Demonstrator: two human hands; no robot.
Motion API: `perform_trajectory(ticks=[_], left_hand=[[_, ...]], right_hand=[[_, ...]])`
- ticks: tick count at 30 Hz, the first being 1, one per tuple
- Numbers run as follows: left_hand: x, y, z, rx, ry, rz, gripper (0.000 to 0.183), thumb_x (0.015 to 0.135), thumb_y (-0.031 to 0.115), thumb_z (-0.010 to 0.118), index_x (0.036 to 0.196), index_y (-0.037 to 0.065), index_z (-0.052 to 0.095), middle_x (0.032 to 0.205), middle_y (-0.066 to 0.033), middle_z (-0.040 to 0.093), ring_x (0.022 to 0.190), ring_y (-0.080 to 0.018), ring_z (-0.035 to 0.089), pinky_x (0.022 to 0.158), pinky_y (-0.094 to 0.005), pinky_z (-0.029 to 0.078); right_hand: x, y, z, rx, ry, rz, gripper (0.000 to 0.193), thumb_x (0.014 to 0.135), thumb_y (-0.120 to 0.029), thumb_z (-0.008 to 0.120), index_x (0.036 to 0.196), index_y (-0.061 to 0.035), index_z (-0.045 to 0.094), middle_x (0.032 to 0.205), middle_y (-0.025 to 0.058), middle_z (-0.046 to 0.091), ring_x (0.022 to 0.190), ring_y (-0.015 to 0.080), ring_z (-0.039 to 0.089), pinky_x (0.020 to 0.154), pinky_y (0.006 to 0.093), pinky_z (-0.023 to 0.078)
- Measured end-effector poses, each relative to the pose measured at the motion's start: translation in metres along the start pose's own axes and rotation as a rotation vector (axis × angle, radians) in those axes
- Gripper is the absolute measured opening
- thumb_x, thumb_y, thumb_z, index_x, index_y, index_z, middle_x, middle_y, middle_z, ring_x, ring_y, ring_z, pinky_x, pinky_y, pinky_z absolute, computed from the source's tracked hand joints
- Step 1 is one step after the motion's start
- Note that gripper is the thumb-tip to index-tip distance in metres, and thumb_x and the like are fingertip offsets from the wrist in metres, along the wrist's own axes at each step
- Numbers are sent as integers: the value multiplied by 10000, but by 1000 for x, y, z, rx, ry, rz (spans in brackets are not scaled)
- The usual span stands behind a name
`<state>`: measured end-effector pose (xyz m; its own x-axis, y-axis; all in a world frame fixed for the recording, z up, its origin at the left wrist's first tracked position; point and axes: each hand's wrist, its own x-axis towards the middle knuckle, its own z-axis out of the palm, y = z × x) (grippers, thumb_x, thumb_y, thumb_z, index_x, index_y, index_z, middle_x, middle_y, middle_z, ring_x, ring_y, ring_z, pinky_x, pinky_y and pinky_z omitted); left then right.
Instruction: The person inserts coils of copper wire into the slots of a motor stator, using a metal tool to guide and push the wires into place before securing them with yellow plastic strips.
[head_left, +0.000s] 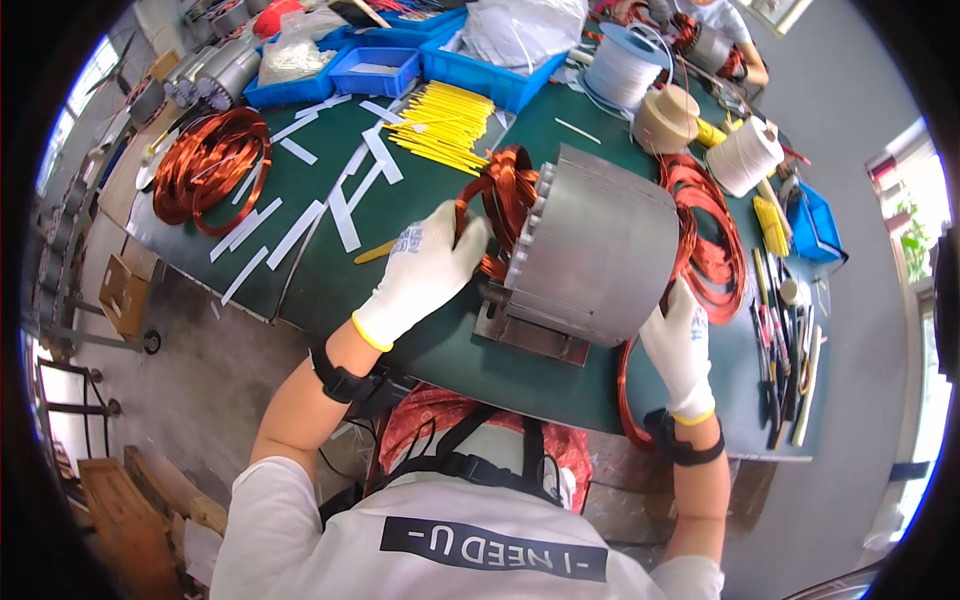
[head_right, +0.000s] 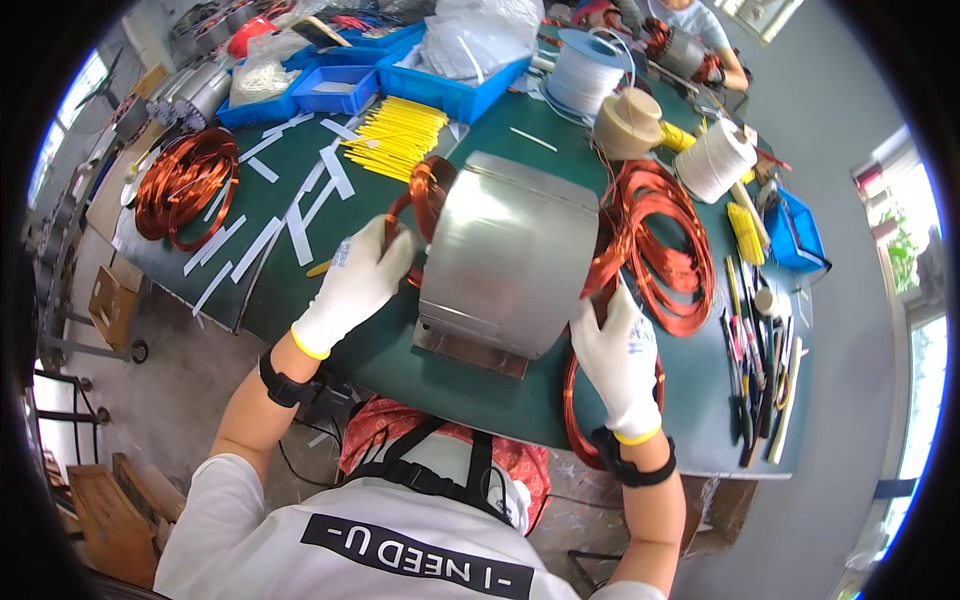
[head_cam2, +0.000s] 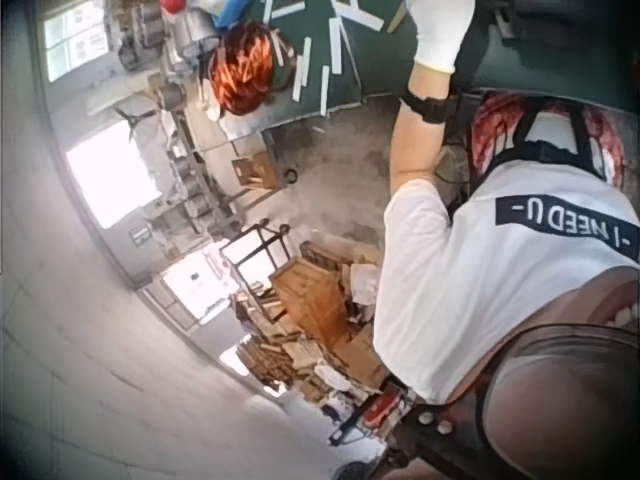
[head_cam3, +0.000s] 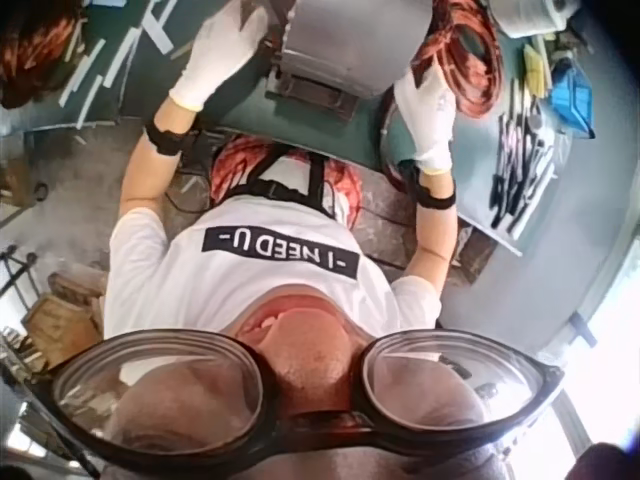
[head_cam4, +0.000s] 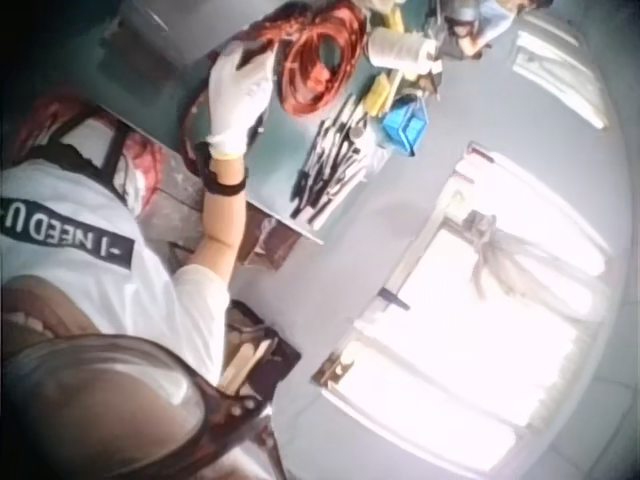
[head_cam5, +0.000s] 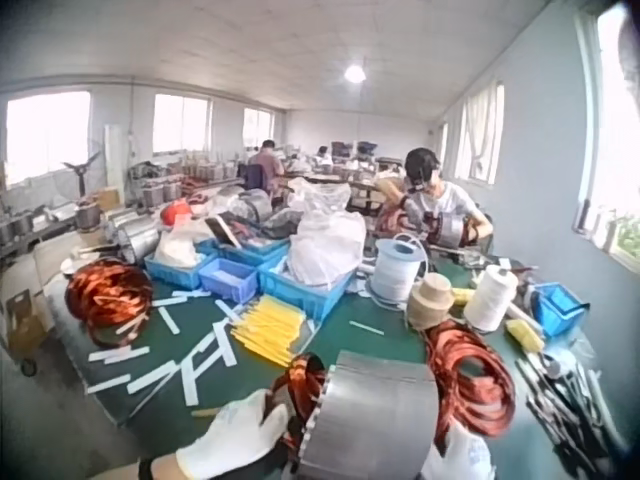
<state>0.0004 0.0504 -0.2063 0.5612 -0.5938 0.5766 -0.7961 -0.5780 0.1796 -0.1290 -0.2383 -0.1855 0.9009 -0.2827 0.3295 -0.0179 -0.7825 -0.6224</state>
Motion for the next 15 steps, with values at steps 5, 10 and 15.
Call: perform_trajectory(ticks=[5,10,15], left_hand=[[-6,-22,18,22,-33,88,63,850,5,608,900,5,570,866,-177,511,637,-335,582,540,-426,474],[0,-34,6,-247,-351,-68,240,835,-11,630,1074,-29,612,943,-166,530,739,-333,615,623,-378,517],[31,-48,-30,-711,-366,-555,315,1060,259,542,1274,33,589,1125,-122,641,1007,-221,661,837,-338,538]], right_hand=[[3,20,20,-339,252,-316,143,876,-100,643,926,-17,538,658,173,593,564,382,611,519,467,478],[8,9,4,-222,72,-195,147,920,-155,617,869,-40,541,667,143,590,581,390,616,529,457,493],[14,-1,-48,-68,7,-50,244,977,-205,614,1071,20,628,791,154,632,698,260,627,700,373,515]])
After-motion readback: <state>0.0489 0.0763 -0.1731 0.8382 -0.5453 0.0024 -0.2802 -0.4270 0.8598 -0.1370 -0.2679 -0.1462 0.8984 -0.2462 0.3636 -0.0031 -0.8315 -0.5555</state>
